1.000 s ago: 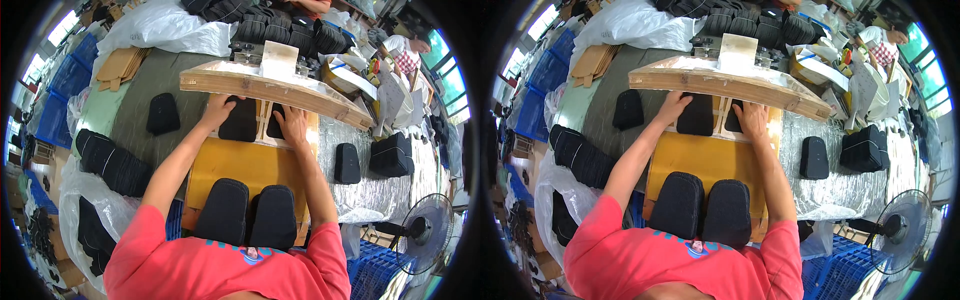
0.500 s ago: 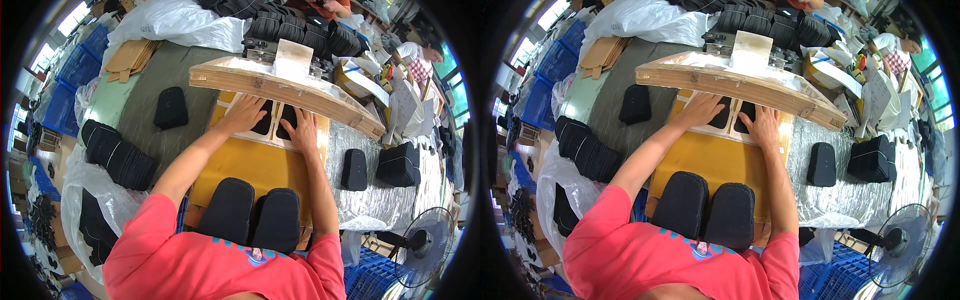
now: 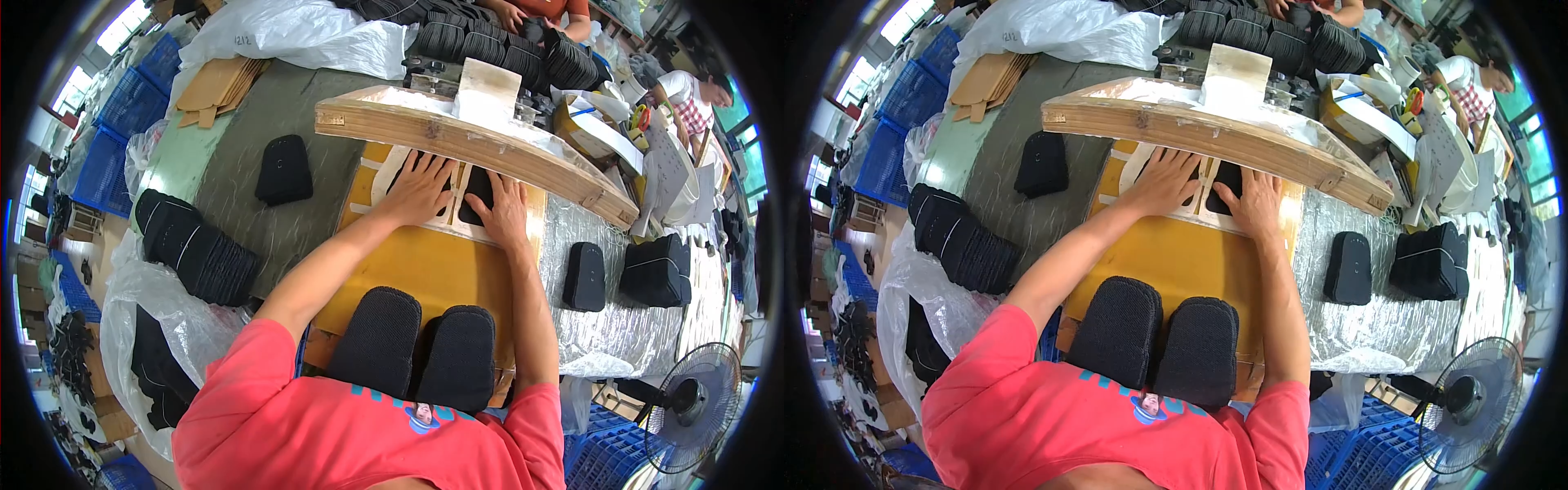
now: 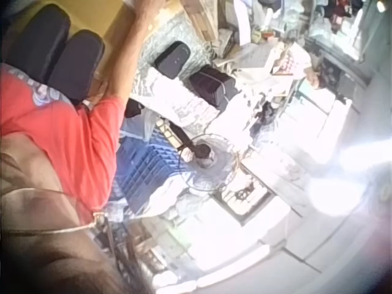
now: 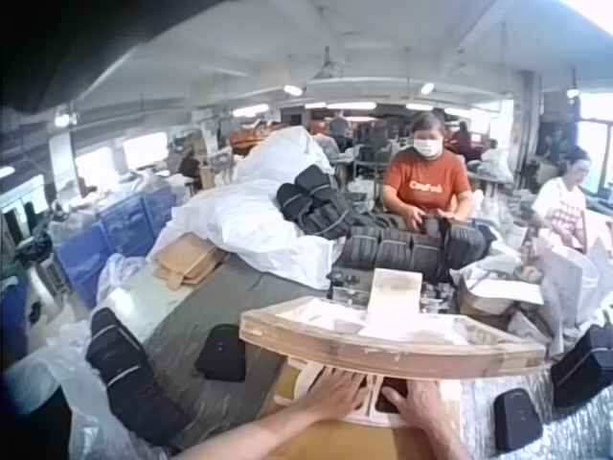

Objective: Manually screen printing white ink onto black shoe components using a screen frame and squeegee.

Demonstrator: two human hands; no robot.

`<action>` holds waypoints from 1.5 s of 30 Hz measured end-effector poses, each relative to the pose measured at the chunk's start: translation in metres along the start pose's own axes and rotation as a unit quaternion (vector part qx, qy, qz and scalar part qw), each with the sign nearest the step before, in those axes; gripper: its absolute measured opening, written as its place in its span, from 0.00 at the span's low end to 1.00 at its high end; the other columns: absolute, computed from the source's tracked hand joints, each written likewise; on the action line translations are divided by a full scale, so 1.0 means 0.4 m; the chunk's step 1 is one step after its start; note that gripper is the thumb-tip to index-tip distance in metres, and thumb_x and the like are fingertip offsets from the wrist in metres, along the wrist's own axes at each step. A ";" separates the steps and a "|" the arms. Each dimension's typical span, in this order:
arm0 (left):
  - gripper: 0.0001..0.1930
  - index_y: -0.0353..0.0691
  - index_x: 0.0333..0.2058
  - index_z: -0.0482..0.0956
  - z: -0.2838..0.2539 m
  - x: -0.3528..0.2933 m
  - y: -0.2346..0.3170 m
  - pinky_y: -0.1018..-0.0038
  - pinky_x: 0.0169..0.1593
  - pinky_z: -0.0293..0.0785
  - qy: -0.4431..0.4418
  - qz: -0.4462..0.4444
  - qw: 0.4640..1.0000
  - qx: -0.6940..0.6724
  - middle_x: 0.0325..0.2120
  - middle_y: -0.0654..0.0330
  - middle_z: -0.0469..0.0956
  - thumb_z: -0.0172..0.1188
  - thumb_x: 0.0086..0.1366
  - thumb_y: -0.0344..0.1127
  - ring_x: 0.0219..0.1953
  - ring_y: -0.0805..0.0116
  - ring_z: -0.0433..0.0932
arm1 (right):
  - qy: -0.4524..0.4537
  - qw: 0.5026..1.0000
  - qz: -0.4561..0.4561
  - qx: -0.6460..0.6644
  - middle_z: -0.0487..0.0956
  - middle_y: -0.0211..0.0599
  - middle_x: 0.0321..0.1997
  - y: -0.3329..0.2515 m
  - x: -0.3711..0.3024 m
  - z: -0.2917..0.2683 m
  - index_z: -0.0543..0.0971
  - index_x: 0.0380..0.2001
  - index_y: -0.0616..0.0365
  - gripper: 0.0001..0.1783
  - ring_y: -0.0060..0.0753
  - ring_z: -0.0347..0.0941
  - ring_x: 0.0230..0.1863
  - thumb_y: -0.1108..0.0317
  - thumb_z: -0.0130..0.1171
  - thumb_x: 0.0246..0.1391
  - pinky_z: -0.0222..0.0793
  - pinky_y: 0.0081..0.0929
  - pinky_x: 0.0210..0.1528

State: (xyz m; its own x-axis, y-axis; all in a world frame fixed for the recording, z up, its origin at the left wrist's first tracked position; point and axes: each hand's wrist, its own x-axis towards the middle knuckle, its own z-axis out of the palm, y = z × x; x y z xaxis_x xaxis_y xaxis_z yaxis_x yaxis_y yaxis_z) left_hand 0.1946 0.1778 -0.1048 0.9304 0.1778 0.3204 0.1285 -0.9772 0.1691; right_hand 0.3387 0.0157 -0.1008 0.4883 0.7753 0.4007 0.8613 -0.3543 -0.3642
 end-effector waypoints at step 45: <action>0.29 0.36 0.59 0.68 -0.453 -0.101 -0.047 0.68 0.68 0.52 0.251 -0.107 0.881 -0.388 0.60 0.53 0.68 0.32 0.77 0.54 0.64 0.60 0.63 | 0.188 0.979 0.076 -0.030 0.82 0.46 0.47 0.255 -0.025 -0.222 0.80 0.46 0.62 0.15 0.46 0.78 0.48 0.69 0.61 0.56 0.71 0.35 0.50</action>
State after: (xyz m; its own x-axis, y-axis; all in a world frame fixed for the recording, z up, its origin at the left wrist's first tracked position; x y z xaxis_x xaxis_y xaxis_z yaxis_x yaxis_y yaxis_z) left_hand 0.0924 0.2100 0.0480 0.6198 0.5677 0.5418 -0.1705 -0.5765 0.7991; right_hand 0.4341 -0.0745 -0.0674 0.6193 0.4675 0.6308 0.7755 -0.4898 -0.3984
